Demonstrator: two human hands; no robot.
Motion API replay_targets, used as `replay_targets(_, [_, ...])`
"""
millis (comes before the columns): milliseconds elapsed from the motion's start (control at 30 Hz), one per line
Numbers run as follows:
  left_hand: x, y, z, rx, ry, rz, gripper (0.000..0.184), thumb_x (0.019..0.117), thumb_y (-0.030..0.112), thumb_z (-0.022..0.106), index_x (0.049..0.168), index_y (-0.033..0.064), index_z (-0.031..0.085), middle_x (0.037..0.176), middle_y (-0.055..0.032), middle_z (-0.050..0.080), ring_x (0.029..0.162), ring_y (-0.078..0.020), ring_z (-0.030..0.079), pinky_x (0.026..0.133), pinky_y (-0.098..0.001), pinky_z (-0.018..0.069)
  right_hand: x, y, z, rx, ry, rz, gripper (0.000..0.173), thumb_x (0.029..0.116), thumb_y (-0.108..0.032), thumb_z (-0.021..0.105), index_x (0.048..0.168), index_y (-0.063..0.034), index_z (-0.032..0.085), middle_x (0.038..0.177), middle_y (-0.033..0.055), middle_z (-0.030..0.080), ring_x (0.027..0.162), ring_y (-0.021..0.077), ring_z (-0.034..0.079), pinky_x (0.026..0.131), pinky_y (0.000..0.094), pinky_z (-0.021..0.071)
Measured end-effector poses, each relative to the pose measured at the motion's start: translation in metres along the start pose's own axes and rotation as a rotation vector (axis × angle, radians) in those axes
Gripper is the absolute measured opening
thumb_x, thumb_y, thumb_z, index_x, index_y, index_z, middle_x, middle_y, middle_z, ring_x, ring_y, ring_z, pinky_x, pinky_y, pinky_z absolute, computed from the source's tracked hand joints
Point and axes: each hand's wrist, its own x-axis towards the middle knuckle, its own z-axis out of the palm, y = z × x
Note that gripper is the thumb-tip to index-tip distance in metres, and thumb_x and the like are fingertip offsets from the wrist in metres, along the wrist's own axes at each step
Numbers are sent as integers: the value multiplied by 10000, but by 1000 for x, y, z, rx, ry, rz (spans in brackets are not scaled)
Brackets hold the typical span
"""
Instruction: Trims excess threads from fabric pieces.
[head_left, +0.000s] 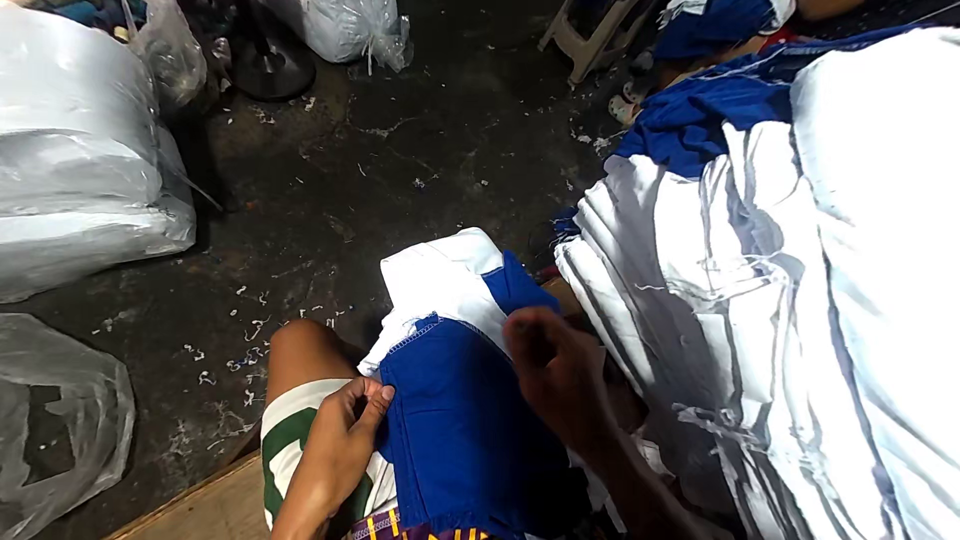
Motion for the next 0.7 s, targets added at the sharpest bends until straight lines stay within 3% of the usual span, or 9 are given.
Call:
replay_targets(200, [-18, 33, 9, -355, 96, 171, 184, 981, 157, 579, 811, 128, 645, 656, 47, 634, 558, -26, 596, 535, -178, 514, -26, -35, 22, 174, -256, -202, 468, 974, -515, 629, 993, -50, 675, 694, 37, 583, 573, 124, 541, 510, 277, 458])
replay_targets(267, [-24, 45, 17, -491, 15, 247, 190, 996, 191, 612, 824, 146, 678, 666, 66, 633, 575, -2, 592, 560, -157, 515, -28, -41, 27, 171, -227, -227, 445, 948, -493, 677, 980, -49, 654, 708, 34, 583, 572, 106, 523, 504, 249, 437])
replay_targets(333, [-22, 48, 24, -502, -34, 322, 165, 1001, 210, 627, 907, 113, 721, 753, 31, 684, 664, -41, 646, 637, -191, 557, -26, -44, 29, 131, -148, -212, 258, 928, -311, 689, 925, -55, 658, 699, 26, 602, 568, 85, 547, 501, 225, 459])
replay_targets(433, [-15, 46, 33, -250, 153, 411, 160, 958, 177, 647, 1093, 94, 669, 965, -2, 680, 823, -81, 671, 723, -217, 584, -22, -41, 20, 90, -69, -151, 144, 899, -169, 645, 947, -49, 709, 714, 25, 641, 581, 69, 567, 538, 205, 490])
replay_targets(500, [-12, 42, 36, 112, 291, 416, 549, 897, 353, 703, 1345, 70, 558, 1196, -70, 606, 1005, -131, 624, 809, -289, 550, -20, -37, 9, 91, -83, -138, 167, 905, -169, 621, 971, -45, 712, 738, 23, 664, 617, 51, 596, 574, 191, 512])
replay_targets(533, [-11, 42, 40, 236, 327, 416, 682, 862, 372, 719, 1418, 34, 519, 1255, -152, 577, 1062, -241, 591, 829, -406, 521, -20, -35, 4, 104, -102, -135, 172, 911, -170, 609, 979, -45, 705, 740, 17, 654, 618, 38, 585, 571, 176, 501])
replay_targets(600, [-9, 42, 47, 322, 352, 446, 568, 839, 265, 735, 1329, 12, 599, 1251, -214, 577, 1099, -382, 571, 843, -550, 505, -20, -33, -4, 134, -134, -150, 167, 912, -158, 596, 992, -50, 693, 752, 14, 642, 620, 25, 570, 559, 159, 481])
replay_targets(667, [-6, 39, 51, 350, 443, 513, 203, 842, 166, 629, 1002, 74, 714, 1065, -81, 671, 980, -225, 642, 785, -382, 552, -17, -30, -13, 117, -133, -198, 158, 910, -151, 596, 1005, -70, 692, 792, 9, 658, 630, 20, 577, 553, 154, 486])
replay_targets(700, [-6, 37, 48, 345, 481, 572, 158, 849, 131, 588, 938, 68, 703, 1007, -63, 684, 934, -168, 660, 770, -324, 560, -16, -26, -19, 81, -116, -219, 149, 912, -157, 601, 1008, -90, 693, 806, -3, 657, 625, 13, 570, 541, 154, 484])
